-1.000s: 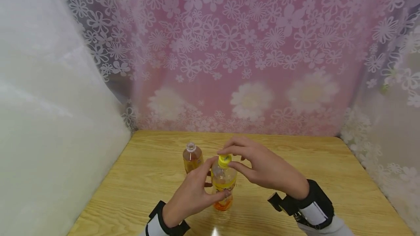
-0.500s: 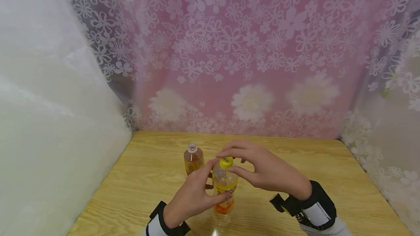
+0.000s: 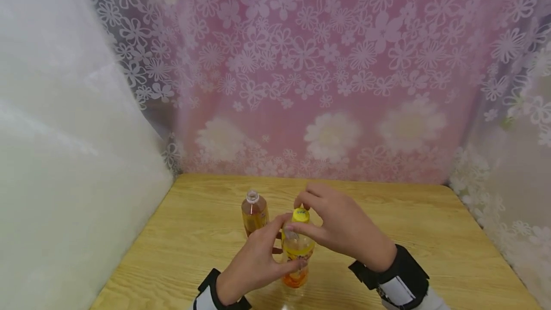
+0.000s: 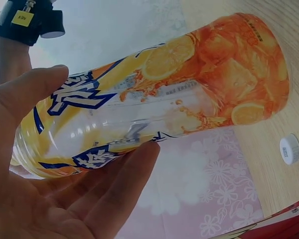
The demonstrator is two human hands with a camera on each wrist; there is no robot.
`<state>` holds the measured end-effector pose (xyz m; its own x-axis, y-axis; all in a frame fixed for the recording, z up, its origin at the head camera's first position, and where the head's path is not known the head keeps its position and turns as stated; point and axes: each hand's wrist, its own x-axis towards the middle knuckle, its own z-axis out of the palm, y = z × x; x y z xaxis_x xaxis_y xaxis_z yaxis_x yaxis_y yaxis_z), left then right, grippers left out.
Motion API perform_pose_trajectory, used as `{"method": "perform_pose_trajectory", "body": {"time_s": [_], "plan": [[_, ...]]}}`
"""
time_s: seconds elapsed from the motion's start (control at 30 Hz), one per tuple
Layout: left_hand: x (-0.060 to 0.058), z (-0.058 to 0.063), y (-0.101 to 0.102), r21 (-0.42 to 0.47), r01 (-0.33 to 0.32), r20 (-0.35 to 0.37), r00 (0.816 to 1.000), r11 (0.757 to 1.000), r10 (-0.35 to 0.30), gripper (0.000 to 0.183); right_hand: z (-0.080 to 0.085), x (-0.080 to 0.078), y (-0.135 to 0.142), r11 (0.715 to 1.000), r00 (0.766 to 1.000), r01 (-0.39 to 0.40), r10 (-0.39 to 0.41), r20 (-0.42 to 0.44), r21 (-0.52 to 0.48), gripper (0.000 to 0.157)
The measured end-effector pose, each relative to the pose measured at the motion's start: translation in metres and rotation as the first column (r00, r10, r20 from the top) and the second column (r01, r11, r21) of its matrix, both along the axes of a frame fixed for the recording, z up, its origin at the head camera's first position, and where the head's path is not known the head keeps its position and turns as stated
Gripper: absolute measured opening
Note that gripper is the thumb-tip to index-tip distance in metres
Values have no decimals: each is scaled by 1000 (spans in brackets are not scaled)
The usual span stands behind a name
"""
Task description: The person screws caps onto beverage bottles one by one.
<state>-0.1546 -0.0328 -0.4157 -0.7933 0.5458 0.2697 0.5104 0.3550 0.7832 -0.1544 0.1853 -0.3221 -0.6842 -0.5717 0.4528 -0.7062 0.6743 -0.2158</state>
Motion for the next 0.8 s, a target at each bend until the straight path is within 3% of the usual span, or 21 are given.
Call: {"method": "perform_pose_trajectory", "body": {"time_s": [0.17,0.3,0.4,0.63,0.8], "plan": [[-1,0,-1,-2,1,-8,1000,1000,-1,86,7,2,14,989,984,-135,141,112,-59,43],[-2,0,0,1,7,-1,1000,1000,-7,85,11,1,20,972,966,-224,231,113,-75,41],[-2,-1,1,0,9,1,1000,1000,-9,84,9,0,19,977,973,-201,208,103,-74,37],[-1,-2,3,-13,9,-23,1000,1000,-10,84,0,0,9,999,998,-36,37,49,-18,23],[-1,-3,3,-13,17,-27,999,1000,-18,84,-1,0,11,998,997,-62,62,48,-7,32]]}}
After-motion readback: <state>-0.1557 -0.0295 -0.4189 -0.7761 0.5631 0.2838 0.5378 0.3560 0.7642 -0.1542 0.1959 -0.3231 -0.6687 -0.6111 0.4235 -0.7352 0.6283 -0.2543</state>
